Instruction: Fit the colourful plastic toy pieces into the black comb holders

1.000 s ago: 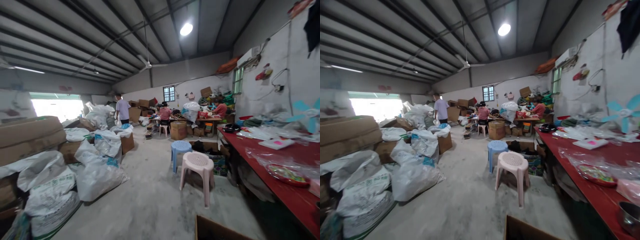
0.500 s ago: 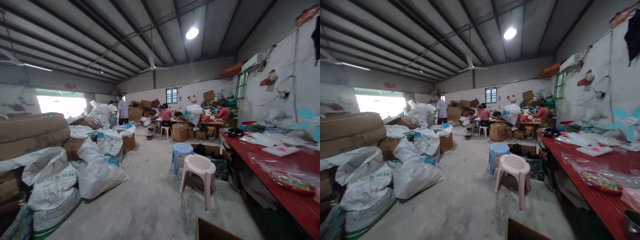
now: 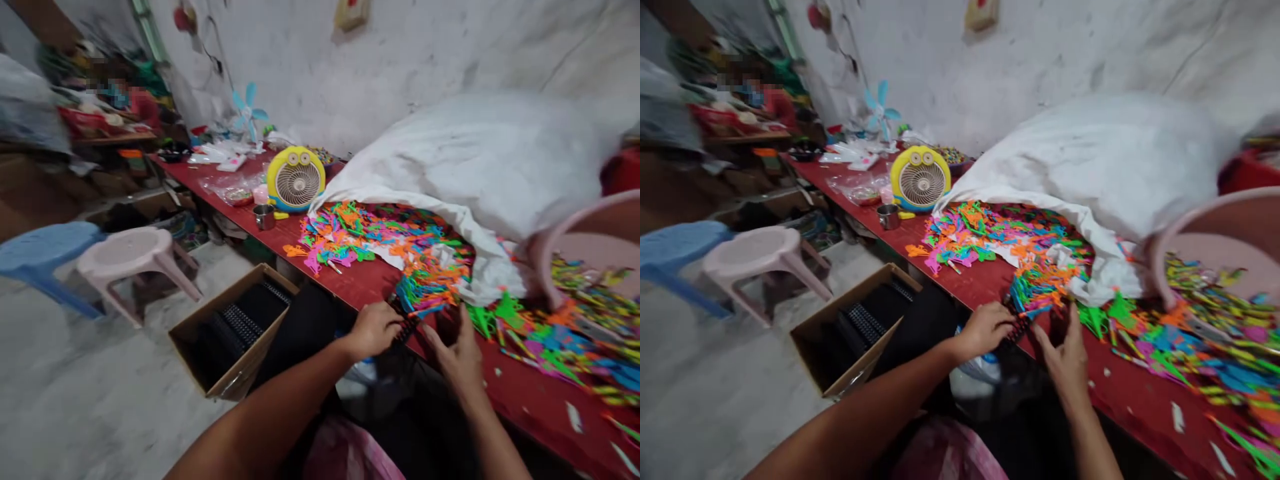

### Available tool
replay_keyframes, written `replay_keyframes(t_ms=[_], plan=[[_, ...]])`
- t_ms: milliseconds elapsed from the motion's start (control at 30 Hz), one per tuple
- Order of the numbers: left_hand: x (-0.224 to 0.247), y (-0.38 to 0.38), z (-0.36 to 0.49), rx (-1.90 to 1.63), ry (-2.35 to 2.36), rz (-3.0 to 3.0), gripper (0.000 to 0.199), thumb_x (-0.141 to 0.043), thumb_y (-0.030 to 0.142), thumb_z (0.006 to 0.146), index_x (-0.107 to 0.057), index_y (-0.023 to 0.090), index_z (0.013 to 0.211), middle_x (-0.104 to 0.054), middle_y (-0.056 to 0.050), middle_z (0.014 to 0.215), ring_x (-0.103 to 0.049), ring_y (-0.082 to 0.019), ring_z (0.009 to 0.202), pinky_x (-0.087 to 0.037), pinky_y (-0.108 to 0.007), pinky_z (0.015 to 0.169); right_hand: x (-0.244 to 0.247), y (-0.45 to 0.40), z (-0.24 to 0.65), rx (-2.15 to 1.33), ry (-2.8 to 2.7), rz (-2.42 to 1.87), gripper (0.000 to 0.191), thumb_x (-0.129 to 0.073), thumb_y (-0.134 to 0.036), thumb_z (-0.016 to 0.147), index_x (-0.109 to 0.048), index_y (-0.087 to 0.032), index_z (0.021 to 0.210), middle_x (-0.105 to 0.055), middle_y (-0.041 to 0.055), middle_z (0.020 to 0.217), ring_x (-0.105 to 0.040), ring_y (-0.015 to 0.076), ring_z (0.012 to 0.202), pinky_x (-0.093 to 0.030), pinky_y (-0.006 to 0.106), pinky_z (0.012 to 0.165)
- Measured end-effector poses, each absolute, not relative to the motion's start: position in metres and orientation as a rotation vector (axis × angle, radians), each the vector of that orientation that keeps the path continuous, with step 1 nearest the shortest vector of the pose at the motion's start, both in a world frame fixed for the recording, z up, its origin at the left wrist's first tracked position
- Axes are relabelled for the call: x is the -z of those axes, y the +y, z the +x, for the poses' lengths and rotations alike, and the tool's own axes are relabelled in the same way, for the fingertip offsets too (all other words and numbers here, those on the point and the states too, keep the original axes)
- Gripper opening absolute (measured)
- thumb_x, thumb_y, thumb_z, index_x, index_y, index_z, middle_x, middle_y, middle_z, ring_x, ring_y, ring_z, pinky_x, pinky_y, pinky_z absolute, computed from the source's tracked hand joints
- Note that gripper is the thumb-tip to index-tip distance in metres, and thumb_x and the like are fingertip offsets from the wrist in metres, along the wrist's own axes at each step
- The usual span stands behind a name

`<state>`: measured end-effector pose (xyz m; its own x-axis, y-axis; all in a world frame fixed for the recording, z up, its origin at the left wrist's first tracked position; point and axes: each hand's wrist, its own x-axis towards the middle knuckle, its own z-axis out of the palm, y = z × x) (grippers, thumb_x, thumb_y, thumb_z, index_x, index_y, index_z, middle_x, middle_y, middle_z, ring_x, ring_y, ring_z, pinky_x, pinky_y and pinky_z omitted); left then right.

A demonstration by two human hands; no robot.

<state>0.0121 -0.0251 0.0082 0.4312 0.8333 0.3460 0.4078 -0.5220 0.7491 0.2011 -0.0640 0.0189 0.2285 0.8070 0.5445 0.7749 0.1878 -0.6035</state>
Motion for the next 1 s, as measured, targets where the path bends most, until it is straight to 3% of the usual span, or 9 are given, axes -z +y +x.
replay_keyframes(t_ms=[167, 367, 800, 900, 1000], plan=[[-0.017, -0.019, 0.005, -0.923, 1.186, 2.05, 0.022, -0.058, 0.025, 0.091, -0.077, 0.022, 0.103, -0.071, -0.006, 0.093, -0.065, -0.019, 0.088, -0.051, -0.028, 0.079, -0.002, -0.048, 0.186, -0.086, -1.542, -1.568, 0.089, -0.064, -0.06, 0.08, -0.033, -0.015, 0.151, -0.047, 0.0183, 0.146, -0.047, 0.0312, 0.133, -0.043, 0.047, 0.106], [-0.028, -0.014, 0.013, -0.87, 1.327, 1.998, 0.028, -0.052, 0.037, 0.095, -0.078, 0.024, 0.094, -0.07, -0.004, 0.088, -0.064, -0.019, 0.081, -0.047, -0.027, 0.07, 0.003, -0.046, 0.18, -0.076, -1.504, -1.575, 0.079, -0.062, -0.061, 0.08, -0.045, -0.015, 0.142, -0.055, 0.0197, 0.133, -0.053, 0.0327, 0.122, -0.045, 0.051, 0.099], [-0.044, -0.005, 0.012, -0.702, 1.464, 1.902, 0.037, -0.055, 0.051, 0.091, -0.079, 0.024, 0.09, -0.076, -0.006, 0.082, -0.067, -0.019, 0.077, -0.043, -0.025, 0.065, 0.004, -0.046, 0.174, -0.013, -1.455, -1.532, 0.07, -0.064, -0.058, 0.083, -0.049, -0.017, 0.138, -0.057, 0.0166, 0.123, -0.056, 0.0298, 0.113, -0.046, 0.049, 0.097], [-0.041, -0.005, 0.008, -0.711, 1.391, 1.945, 0.033, -0.052, 0.044, 0.093, -0.079, 0.024, 0.091, -0.076, -0.004, 0.086, -0.067, -0.018, 0.079, -0.044, -0.024, 0.068, 0.005, -0.046, 0.174, -0.031, -1.447, -1.531, 0.069, -0.063, -0.058, 0.084, -0.049, -0.018, 0.138, -0.057, 0.0158, 0.123, -0.057, 0.0287, 0.112, -0.047, 0.048, 0.097], [-0.035, -0.005, 0.003, -0.737, 1.222, 1.913, 0.028, -0.052, 0.033, 0.092, -0.075, 0.026, 0.107, -0.076, 0.0, 0.09, -0.067, -0.015, 0.078, -0.046, -0.022, 0.068, 0.007, -0.045, 0.174, -0.044, -1.432, -1.528, 0.068, -0.064, -0.056, 0.084, -0.049, -0.018, 0.138, -0.058, 0.0153, 0.123, -0.056, 0.0284, 0.114, -0.046, 0.048, 0.099]])
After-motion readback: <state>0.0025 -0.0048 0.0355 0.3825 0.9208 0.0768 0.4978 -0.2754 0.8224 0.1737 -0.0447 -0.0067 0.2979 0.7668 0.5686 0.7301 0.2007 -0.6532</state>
